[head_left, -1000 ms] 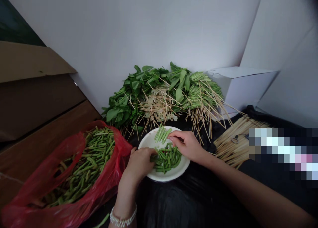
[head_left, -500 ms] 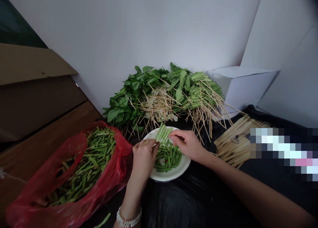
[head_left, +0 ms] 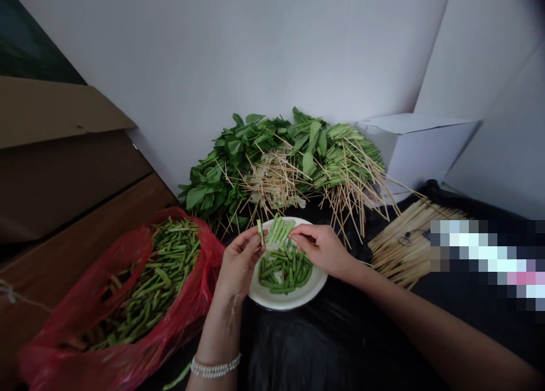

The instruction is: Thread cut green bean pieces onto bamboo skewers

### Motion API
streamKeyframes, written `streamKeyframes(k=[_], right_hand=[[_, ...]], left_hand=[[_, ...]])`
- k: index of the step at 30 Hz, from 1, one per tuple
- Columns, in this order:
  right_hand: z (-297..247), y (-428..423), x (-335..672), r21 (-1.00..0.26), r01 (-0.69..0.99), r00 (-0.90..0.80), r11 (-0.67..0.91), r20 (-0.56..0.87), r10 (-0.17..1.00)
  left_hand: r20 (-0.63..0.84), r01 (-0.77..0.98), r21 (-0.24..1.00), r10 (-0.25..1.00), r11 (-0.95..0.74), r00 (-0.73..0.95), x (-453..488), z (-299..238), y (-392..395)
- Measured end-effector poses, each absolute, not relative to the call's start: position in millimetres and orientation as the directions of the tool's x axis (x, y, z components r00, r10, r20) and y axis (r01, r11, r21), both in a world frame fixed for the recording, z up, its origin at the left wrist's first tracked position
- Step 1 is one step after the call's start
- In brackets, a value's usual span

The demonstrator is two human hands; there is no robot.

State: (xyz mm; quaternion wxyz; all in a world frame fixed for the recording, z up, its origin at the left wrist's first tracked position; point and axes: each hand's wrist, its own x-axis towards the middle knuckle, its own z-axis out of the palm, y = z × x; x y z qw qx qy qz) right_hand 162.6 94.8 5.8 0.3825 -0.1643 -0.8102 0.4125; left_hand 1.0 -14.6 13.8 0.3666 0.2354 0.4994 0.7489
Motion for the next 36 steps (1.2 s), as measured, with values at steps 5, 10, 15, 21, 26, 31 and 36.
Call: streamKeyframes(k=[5,10,15,21,26,31,36], right_hand=[[5.2,93.1,162.3,-0.78,-0.04,-0.669,0.624,0.485,0.564],[2.7,93.3,162.0,-0.777,-0.05,-0.685,0.628,0.484,0.544],[0.0,92.8,162.1,-0.777,-0.03,-0.7,0.629,0.466,0.542],[-1.2,93.2,161.4,-0.775,-0.026,-0.709,0.631,0.459,0.535],[-2.3,93.2,160.8,-0.773,-0.013,-0.706,0.635,0.457,0.542],[-3.3,92.8,161.0,-0.759,0.004,-0.707,0.651,0.458,0.538],[-1.0,92.0,161.2,-0.762,-0.014,-0.709,0.647,0.464,0.531]], left_hand=[[-0.023,-0.35,0.901,0.778,-0.256,-0.627,3.2,17.9,-14.8],[-0.013,-0.348,0.897,0.77,-0.273,-0.638,7.2,21.8,-15.3],[-0.005,-0.338,0.898,0.763,-0.281,-0.646,9.1,24.6,-15.7],[0.017,-0.295,0.914,0.751,-0.28,-0.66,8.0,23.2,-15.8],[0.027,-0.264,0.928,0.756,-0.261,-0.654,5.9,19.1,-17.1],[-0.01,-0.29,0.93,0.77,-0.228,-0.638,3.9,16.4,-16.5],[-0.009,-0.289,0.928,0.763,-0.233,-0.646,5.5,19.3,-15.8]])
